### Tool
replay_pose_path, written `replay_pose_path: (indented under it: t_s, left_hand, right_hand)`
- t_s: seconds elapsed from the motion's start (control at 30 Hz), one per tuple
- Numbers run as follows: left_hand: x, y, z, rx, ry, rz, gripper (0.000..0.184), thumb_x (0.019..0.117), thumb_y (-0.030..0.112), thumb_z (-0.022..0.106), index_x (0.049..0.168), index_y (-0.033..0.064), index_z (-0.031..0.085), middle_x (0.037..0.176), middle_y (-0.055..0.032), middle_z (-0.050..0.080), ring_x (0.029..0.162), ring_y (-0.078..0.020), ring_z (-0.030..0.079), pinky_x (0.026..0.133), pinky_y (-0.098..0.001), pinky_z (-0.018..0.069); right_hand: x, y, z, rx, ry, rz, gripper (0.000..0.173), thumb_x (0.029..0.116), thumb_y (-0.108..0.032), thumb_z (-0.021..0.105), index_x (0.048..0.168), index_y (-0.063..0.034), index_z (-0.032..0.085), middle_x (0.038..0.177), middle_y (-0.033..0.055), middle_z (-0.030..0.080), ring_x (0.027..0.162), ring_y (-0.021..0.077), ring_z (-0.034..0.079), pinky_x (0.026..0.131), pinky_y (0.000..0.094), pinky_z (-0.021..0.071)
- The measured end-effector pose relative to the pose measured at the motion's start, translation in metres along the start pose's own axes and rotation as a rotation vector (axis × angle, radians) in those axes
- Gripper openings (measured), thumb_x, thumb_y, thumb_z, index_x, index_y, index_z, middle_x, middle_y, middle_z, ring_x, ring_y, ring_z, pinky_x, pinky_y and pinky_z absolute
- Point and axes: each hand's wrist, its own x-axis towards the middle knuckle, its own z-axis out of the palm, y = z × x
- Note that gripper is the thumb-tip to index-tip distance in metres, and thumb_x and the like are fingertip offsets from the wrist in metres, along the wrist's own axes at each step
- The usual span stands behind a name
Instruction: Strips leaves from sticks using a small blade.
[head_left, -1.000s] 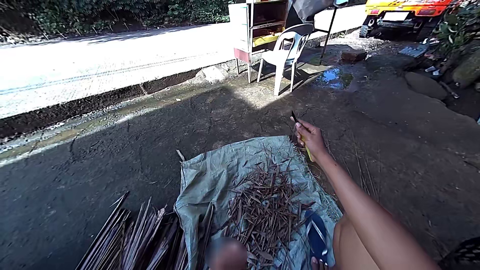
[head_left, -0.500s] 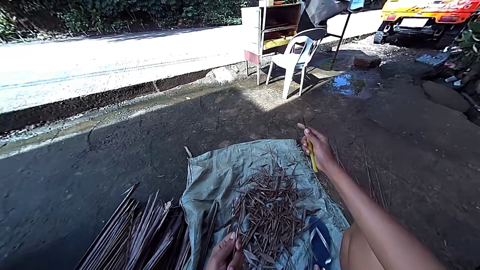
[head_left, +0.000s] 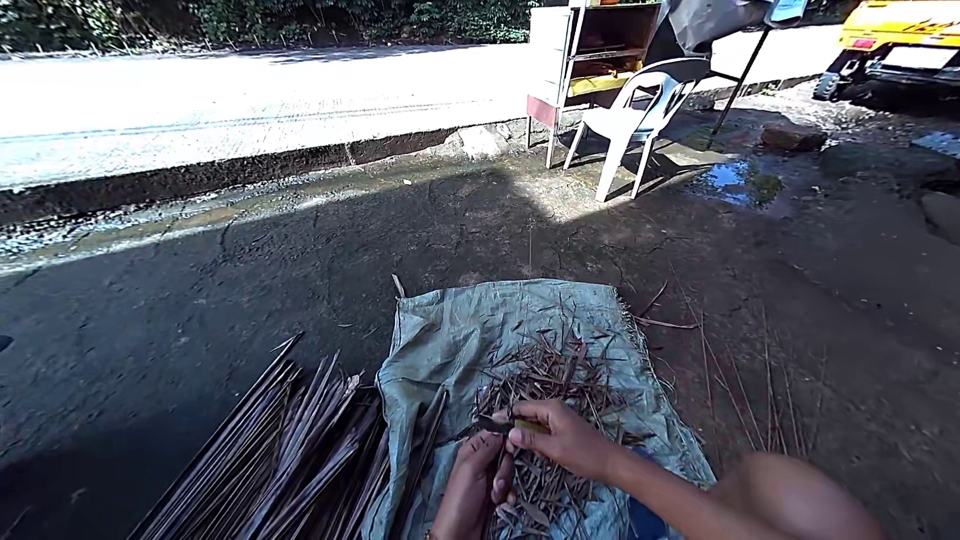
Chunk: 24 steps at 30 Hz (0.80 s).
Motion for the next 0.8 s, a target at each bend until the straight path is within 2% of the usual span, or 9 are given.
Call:
replay_pose_path:
  t_s: [0.07, 0.1, 0.17, 0.27, 0.37, 0.43, 0.63, 0.7, 0.8]
  left_hand:
    - [0.004, 0.0, -0.001, -0.006, 0.0, -0.002, 0.044, 0.1063, 0.007, 0.023, 0.08, 0.0114, 0.058, 0.049, 0.0063, 0.05, 0.04, -0.0005, 0.047, 0.045, -0.016, 0.0455]
    - [0.006, 0.0, 0.0, 0.0, 0.005, -0.006, 0.044, 0.1067, 0.007, 0.023, 0.08, 0.0111, 0.058, 0.049, 0.0059, 0.05, 0.04, -0.0008, 0.047, 0.045, -0.0162, 0.0457]
    - [0.006, 0.002, 0.001, 0.033, 0.013, -0.023, 0.044, 0.1081, 0.008, 0.024, 0.081, 0.0096, 0.058, 0.049, 0.0047, 0.052, 0.041, -0.0022, 0.05, 0.046, -0.0174, 0.0483]
    - [0.004, 0.005, 0.002, 0.096, -0.006, -0.06, 0.046, 0.1109, 0.014, 0.022, 0.082, 0.0078, 0.057, 0.05, 0.0038, 0.053, 0.042, -0.0035, 0.052, 0.047, -0.0187, 0.05]
    - [0.003, 0.002, 0.002, 0.106, -0.003, -0.073, 0.046, 0.1113, 0.015, 0.022, 0.08, 0.0084, 0.056, 0.05, 0.0041, 0.051, 0.042, -0.0038, 0.051, 0.048, -0.019, 0.0498]
    - [0.003, -0.001, 0.001, 0.1, 0.015, -0.069, 0.047, 0.1112, 0.014, 0.023, 0.078, 0.0092, 0.055, 0.049, 0.0046, 0.05, 0.041, -0.0033, 0.05, 0.047, -0.0185, 0.0487]
    - [0.004, 0.003, 0.003, 0.132, 0.035, -0.093, 0.046, 0.1121, 0.016, 0.024, 0.077, 0.0087, 0.054, 0.048, 0.0047, 0.047, 0.039, -0.0026, 0.047, 0.045, -0.0171, 0.0463]
    - [0.004, 0.003, 0.003, 0.157, 0.039, -0.089, 0.046, 0.1123, 0.015, 0.025, 0.077, 0.0083, 0.054, 0.047, 0.0047, 0.047, 0.039, -0.0022, 0.046, 0.044, -0.0165, 0.0453]
    - [0.005, 0.004, 0.003, 0.168, 0.024, -0.065, 0.046, 0.112, 0.015, 0.024, 0.077, 0.0088, 0.054, 0.046, 0.0053, 0.046, 0.038, -0.0016, 0.046, 0.044, -0.0161, 0.045]
  right_hand:
    - [0.001, 0.001, -0.002, -0.083, 0.036, -0.02, 0.035, 0.1059, -0.024, 0.054, 0.122, 0.0047, 0.067, 0.097, 0.0127, 0.069, 0.079, 0.0128, 0.059, 0.077, 0.0318, 0.0497]
    - [0.001, 0.002, -0.003, -0.105, 0.059, -0.033, 0.034, 0.1056, -0.024, 0.055, 0.117, 0.005, 0.069, 0.093, 0.0132, 0.068, 0.077, 0.0139, 0.059, 0.076, 0.0332, 0.0494]
    - [0.001, 0.003, -0.003, -0.113, 0.088, -0.046, 0.033, 0.1056, -0.023, 0.054, 0.113, 0.0051, 0.069, 0.087, 0.0109, 0.065, 0.072, 0.0118, 0.054, 0.071, 0.0308, 0.0469]
    - [0.002, 0.0, -0.01, -0.086, 0.125, -0.01, 0.032, 0.1057, -0.021, 0.054, 0.117, 0.0058, 0.068, 0.083, 0.0077, 0.061, 0.069, 0.0091, 0.05, 0.068, 0.0275, 0.0447]
    - [0.003, 0.001, -0.014, -0.046, 0.104, 0.017, 0.026, 0.105, -0.019, 0.054, 0.103, 0.004, 0.066, 0.072, -0.0002, 0.049, 0.061, 0.004, 0.043, 0.061, 0.0227, 0.039]
    - [0.002, 0.003, -0.007, -0.043, 0.073, 0.027, 0.027, 0.1056, -0.02, 0.053, 0.098, 0.0033, 0.064, 0.07, -0.0012, 0.045, 0.06, 0.0045, 0.04, 0.059, 0.0235, 0.0366]
    - [0.006, 0.004, -0.02, -0.232, 0.08, 0.036, 0.033, 0.107, -0.023, 0.053, 0.107, 0.0064, 0.067, 0.079, 0.0118, 0.057, 0.069, 0.0181, 0.05, 0.069, 0.0374, 0.0441]
    - [0.009, 0.007, -0.027, -0.253, 0.094, 0.034, 0.032, 0.1071, -0.023, 0.052, 0.105, 0.0062, 0.066, 0.079, 0.011, 0.056, 0.069, 0.017, 0.049, 0.068, 0.036, 0.0435]
    - [0.012, 0.01, -0.041, -0.283, 0.118, 0.03, 0.032, 0.1066, -0.021, 0.053, 0.11, 0.0074, 0.067, 0.086, 0.015, 0.062, 0.075, 0.0196, 0.054, 0.074, 0.0386, 0.0463]
